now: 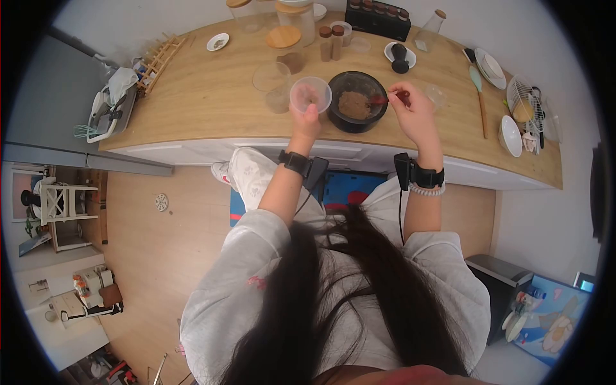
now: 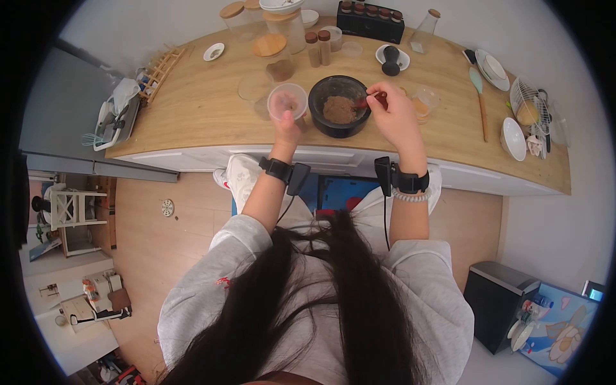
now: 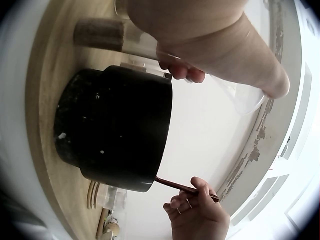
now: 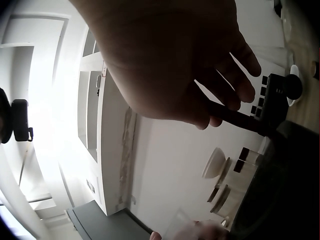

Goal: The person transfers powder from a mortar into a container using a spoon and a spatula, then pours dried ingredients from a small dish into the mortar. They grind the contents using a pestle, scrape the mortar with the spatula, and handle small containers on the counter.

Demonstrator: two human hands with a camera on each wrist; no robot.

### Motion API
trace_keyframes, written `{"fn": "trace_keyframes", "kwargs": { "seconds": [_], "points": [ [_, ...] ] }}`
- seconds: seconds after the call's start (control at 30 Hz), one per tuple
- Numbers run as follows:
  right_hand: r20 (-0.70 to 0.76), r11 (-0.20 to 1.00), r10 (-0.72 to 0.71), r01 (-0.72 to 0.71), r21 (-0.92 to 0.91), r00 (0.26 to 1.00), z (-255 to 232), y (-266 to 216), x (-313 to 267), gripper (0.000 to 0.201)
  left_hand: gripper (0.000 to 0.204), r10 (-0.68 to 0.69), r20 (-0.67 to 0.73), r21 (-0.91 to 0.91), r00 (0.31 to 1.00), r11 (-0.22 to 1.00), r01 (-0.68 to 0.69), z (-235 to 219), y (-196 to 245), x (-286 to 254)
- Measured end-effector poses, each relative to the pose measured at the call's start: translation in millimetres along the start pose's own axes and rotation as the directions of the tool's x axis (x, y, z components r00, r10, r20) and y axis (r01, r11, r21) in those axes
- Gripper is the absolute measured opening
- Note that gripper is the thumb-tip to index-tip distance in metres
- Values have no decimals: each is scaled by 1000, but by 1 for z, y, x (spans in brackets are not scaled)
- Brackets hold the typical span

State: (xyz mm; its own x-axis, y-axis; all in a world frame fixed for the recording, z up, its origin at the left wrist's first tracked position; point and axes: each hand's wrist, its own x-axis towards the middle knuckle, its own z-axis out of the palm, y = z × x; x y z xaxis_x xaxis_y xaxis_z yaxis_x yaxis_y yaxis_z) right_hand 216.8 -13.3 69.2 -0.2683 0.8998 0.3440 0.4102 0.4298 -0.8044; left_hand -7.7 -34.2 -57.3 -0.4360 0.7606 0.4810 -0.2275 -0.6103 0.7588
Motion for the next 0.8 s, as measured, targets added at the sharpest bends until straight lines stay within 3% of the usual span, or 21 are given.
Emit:
{"fn": "trace_keyframes", "kwargs": {
  "seconds": [0.17, 0.27, 0.37, 0.43, 0.47, 0.53, 0.63, 0.8],
  "points": [
    [10, 999, 0, 1, -52, 1000, 0, 1, 1, 13, 78, 10, 14, 1, 1000, 1000, -10, 0, 0, 0],
    [69, 996, 78, -75, -38, 995, 1, 6, 2, 12, 77, 15, 9, -7, 1000, 1000, -15, 1, 1, 0],
    [115, 994, 52, -63, 94, 992, 10, 38, 5, 11, 77, 13, 6, -5, 1000, 1000, -13, 2, 3, 0],
    [152, 943, 83, -127, 306, 985, 14, 50, 6, 10, 76, 13, 5, -16, 1000, 1000, -13, 3, 3, -1],
    [152, 944, 83, -126, 306, 985, 15, 57, 5, 10, 76, 13, 5, -16, 1000, 1000, -13, 3, 3, 0],
    [198, 850, 133, -215, 481, 971, 15, 60, 4, 11, 76, 8, 25, -5, 1000, 1000, -8, 1, 3, 1],
    [183, 814, 218, -282, 507, 959, 20, 74, 1, 13, 76, 7, -9, -15, 1000, 1000, -7, 3, 1, -1],
    [144, 746, 238, -276, 606, 961, 28, 83, -6, 15, 77, 4, 2, -17, 1000, 1000, -4, -1, -4, -1]
  ]
}}
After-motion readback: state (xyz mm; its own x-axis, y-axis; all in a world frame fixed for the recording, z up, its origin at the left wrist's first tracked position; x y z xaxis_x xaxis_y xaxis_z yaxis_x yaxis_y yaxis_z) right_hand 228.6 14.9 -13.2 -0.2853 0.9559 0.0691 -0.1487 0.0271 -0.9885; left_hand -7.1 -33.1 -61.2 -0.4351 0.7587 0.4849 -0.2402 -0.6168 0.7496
